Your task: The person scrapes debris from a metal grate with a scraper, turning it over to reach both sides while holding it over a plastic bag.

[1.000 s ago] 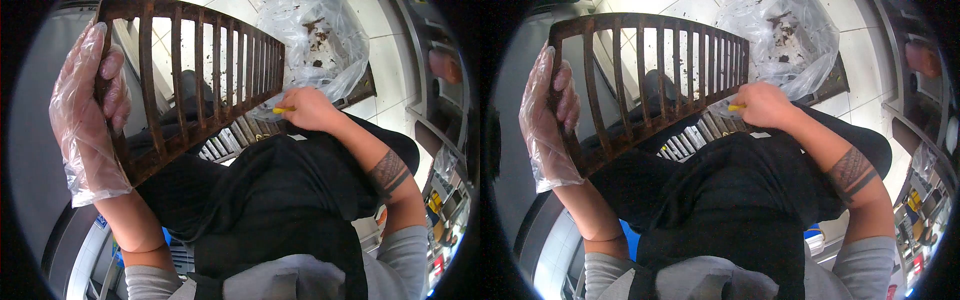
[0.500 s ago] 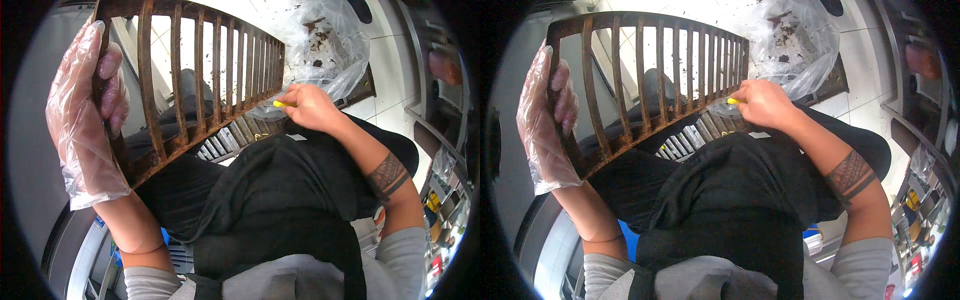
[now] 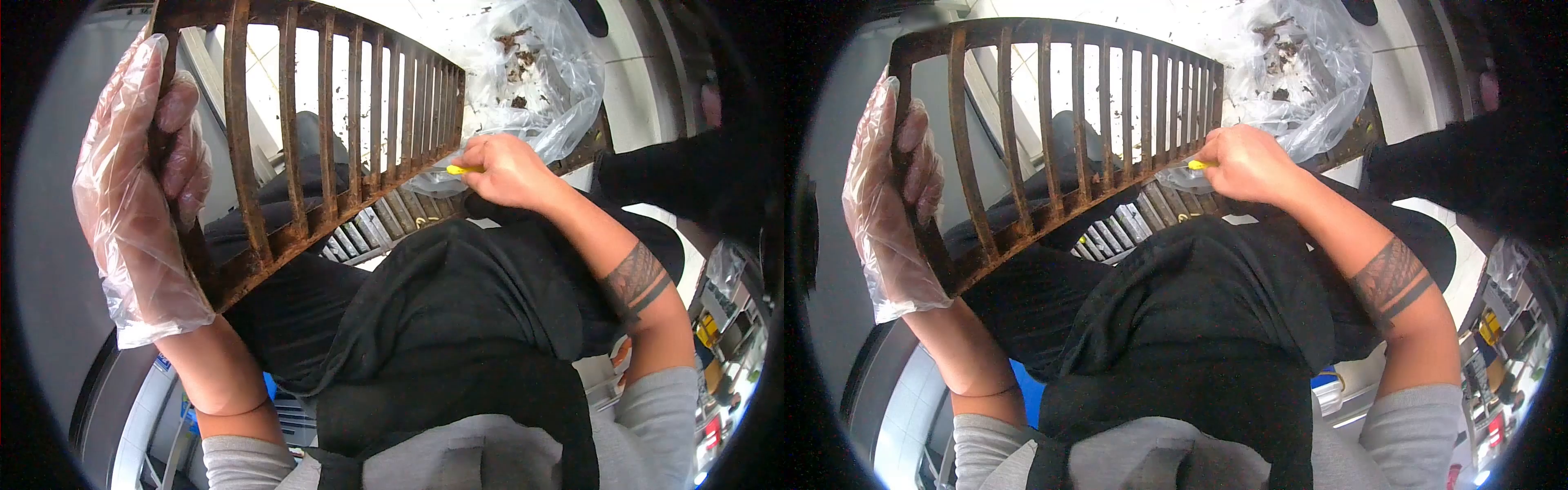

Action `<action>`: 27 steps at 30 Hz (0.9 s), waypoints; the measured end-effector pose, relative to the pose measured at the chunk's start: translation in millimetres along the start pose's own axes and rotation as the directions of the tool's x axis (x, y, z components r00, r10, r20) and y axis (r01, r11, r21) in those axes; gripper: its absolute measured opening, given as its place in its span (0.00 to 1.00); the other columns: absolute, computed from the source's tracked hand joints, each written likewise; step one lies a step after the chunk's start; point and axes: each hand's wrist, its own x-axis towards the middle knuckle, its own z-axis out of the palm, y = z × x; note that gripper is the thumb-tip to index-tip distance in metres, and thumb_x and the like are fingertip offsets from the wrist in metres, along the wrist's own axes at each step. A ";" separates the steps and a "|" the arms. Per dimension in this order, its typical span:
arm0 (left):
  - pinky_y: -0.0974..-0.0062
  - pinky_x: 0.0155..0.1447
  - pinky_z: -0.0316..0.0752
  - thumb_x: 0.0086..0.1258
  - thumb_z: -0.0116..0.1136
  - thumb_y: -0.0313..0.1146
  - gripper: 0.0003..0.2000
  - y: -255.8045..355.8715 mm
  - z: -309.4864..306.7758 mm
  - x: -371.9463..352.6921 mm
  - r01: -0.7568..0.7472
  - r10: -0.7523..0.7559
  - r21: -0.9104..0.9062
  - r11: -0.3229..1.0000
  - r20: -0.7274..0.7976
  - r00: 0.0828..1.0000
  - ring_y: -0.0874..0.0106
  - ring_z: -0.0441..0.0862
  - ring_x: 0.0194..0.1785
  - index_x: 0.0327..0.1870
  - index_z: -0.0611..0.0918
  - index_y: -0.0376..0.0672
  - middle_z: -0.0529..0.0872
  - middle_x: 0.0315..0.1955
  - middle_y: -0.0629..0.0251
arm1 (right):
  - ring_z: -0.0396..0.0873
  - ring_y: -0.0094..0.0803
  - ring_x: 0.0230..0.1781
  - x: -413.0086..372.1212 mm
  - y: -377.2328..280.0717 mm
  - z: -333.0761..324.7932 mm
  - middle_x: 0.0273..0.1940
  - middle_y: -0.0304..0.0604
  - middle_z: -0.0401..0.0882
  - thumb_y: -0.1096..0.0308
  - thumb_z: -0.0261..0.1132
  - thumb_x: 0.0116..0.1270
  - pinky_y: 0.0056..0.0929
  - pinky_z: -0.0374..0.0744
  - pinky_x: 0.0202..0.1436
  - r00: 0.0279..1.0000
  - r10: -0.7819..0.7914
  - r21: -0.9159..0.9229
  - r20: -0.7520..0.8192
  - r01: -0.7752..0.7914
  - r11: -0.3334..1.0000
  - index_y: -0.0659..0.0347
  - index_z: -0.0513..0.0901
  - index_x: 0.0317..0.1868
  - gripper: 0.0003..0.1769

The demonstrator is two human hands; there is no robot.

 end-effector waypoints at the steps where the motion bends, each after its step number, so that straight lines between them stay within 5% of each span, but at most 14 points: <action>1: 0.83 0.19 0.52 0.79 0.66 0.45 0.23 0.6 2.3 -1.2 -0.001 0.001 0.000 1.000 0.002 1.000 0.84 0.62 0.17 0.68 0.81 0.42 0.81 0.30 0.72 | 0.86 0.50 0.44 0.6 2.2 1.4 0.43 0.48 0.87 0.69 0.69 0.63 0.45 0.83 0.48 0.999 -0.046 -0.015 -0.005 0.046 0.999 0.60 0.93 0.49 0.15; 7: 0.85 0.19 0.53 0.78 0.67 0.43 0.23 11.4 7.7 -4.1 -0.030 0.030 -0.030 0.999 0.011 0.999 0.85 0.63 0.18 0.68 0.82 0.43 0.83 0.31 0.71 | 0.87 0.51 0.42 -25.8 -14.2 32.1 0.42 0.49 0.86 0.70 0.70 0.62 0.46 0.85 0.47 0.982 0.029 -0.004 -0.186 -0.030 1.000 0.61 0.91 0.50 0.16; 12: 0.85 0.20 0.54 0.79 0.66 0.43 0.23 8.8 14.0 -6.6 -0.022 0.027 0.042 0.999 -0.123 0.992 0.86 0.63 0.18 0.69 0.82 0.42 0.83 0.31 0.71 | 0.85 0.49 0.43 -47.1 -41.8 98.8 0.46 0.49 0.84 0.72 0.70 0.70 0.39 0.84 0.48 0.876 0.229 0.208 -0.425 -0.151 0.966 0.65 0.87 0.59 0.18; 15: 0.84 0.21 0.57 0.78 0.67 0.41 0.22 1.7 2.9 -2.9 -0.018 0.018 -0.037 0.999 0.002 1.000 0.85 0.66 0.20 0.67 0.84 0.40 0.81 0.27 0.73 | 0.86 0.46 0.48 -35.1 -48.5 137.4 0.46 0.52 0.85 0.70 0.69 0.74 0.36 0.83 0.53 0.785 0.358 0.405 -0.506 -0.150 0.902 0.68 0.85 0.62 0.20; 18: 0.83 0.21 0.57 0.80 0.65 0.44 0.23 -0.4 5.1 -8.1 -0.030 0.029 -0.014 0.999 -0.040 0.999 0.85 0.63 0.19 0.69 0.82 0.41 0.80 0.28 0.73 | 0.85 0.43 0.48 -7.5 -35.0 141.3 0.48 0.52 0.86 0.68 0.69 0.75 0.36 0.82 0.56 0.672 0.393 0.436 -0.628 -0.115 0.893 0.68 0.85 0.63 0.20; 23: 0.83 0.21 0.57 0.80 0.65 0.45 0.24 -0.1 4.6 -10.3 -0.044 0.045 0.034 0.998 -0.038 0.998 0.85 0.63 0.19 0.69 0.81 0.41 0.79 0.28 0.74 | 0.84 0.33 0.41 -2.4 9.7 72.1 0.44 0.49 0.88 0.66 0.69 0.76 0.31 0.79 0.51 0.792 0.472 0.529 -0.388 -0.228 0.818 0.64 0.87 0.62 0.18; 27: 0.82 0.20 0.57 0.81 0.64 0.45 0.25 0.2 2.6 -6.8 -0.045 0.046 0.022 0.999 -0.022 0.999 0.84 0.62 0.18 0.71 0.80 0.41 0.78 0.27 0.74 | 0.88 0.45 0.47 -1.6 33.9 16.1 0.49 0.45 0.91 0.67 0.69 0.74 0.33 0.82 0.55 0.924 0.045 0.081 -0.380 -0.016 0.997 0.59 0.90 0.58 0.15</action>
